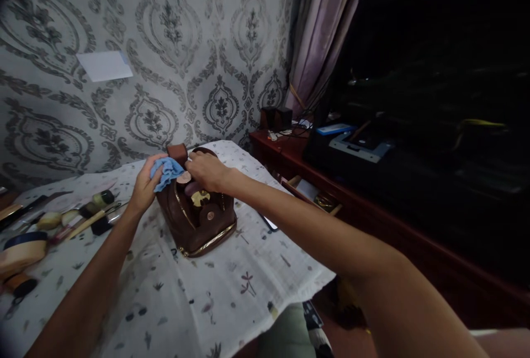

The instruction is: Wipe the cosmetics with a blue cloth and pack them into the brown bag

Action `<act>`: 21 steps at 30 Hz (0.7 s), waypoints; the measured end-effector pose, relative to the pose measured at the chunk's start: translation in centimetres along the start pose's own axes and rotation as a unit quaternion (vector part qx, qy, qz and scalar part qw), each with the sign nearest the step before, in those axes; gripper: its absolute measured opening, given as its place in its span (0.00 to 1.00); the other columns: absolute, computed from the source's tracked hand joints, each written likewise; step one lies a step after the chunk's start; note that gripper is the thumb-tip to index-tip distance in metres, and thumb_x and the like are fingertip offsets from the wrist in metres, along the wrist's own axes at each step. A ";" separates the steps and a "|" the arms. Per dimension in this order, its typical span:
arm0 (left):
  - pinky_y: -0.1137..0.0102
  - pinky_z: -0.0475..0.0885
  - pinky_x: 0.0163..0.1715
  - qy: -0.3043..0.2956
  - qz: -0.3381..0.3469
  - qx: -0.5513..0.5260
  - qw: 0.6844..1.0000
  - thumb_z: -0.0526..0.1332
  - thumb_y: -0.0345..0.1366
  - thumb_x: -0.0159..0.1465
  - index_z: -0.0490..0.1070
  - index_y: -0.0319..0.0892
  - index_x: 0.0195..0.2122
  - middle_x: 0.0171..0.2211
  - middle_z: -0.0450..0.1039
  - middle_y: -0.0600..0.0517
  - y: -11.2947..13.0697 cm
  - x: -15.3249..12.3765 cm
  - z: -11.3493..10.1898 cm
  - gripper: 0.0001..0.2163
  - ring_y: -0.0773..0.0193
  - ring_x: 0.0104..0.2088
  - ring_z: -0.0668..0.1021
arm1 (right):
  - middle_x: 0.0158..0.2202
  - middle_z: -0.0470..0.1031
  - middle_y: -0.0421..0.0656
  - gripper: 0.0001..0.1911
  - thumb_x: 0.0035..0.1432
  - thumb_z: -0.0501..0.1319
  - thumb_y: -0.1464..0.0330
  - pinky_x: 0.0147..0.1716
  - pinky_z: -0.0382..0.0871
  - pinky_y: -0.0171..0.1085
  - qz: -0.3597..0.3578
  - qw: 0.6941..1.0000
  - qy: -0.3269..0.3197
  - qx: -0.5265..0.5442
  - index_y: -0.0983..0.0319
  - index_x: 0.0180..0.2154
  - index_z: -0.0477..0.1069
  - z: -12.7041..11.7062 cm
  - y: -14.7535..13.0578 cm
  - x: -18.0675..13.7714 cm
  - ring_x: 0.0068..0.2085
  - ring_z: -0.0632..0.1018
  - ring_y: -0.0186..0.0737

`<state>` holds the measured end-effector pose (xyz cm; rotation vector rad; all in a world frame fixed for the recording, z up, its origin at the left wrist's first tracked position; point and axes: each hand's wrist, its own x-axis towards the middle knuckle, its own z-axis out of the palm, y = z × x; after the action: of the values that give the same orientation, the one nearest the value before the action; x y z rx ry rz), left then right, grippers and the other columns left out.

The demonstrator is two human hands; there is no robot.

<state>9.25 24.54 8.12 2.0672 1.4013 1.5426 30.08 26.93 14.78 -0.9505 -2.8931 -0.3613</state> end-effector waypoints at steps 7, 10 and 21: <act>0.61 0.68 0.55 0.006 -0.015 -0.009 1.000 0.52 0.50 0.68 0.68 0.42 0.55 0.50 0.75 0.46 -0.1 -0.2 0.0 0.21 0.54 0.50 0.76 | 0.40 0.81 0.51 0.15 0.70 0.50 0.69 0.38 0.66 0.37 0.068 0.993 -0.085 0.049 0.64 0.46 0.75 -2.9 -2.0 -5.3 0.41 0.80 0.47; 0.62 0.69 0.53 0.014 -0.015 -0.023 1.000 0.53 0.49 0.67 0.69 0.42 0.54 0.49 0.75 0.46 0.2 0.0 0.1 0.20 0.54 0.49 0.76 | 0.40 0.81 0.51 0.17 0.71 0.48 0.68 0.39 0.66 0.37 0.069 0.994 -0.072 0.050 0.63 0.48 0.75 -3.0 -2.0 -6.3 0.42 0.81 0.46; 0.71 0.72 0.38 0.207 -0.092 -0.107 0.968 0.58 0.42 0.62 0.72 0.42 0.48 0.38 0.76 0.50 -0.7 -1.4 -2.2 0.16 0.62 0.36 0.77 | 0.50 0.79 0.54 0.15 0.61 0.62 0.68 0.41 0.74 0.38 0.071 0.977 -0.185 0.084 0.60 0.50 0.76 0.7 -2.7 -0.6 0.50 0.81 0.52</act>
<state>7.08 23.07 7.78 1.5016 1.4255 2.0196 28.94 24.63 13.46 -1.3076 -3.0819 0.0808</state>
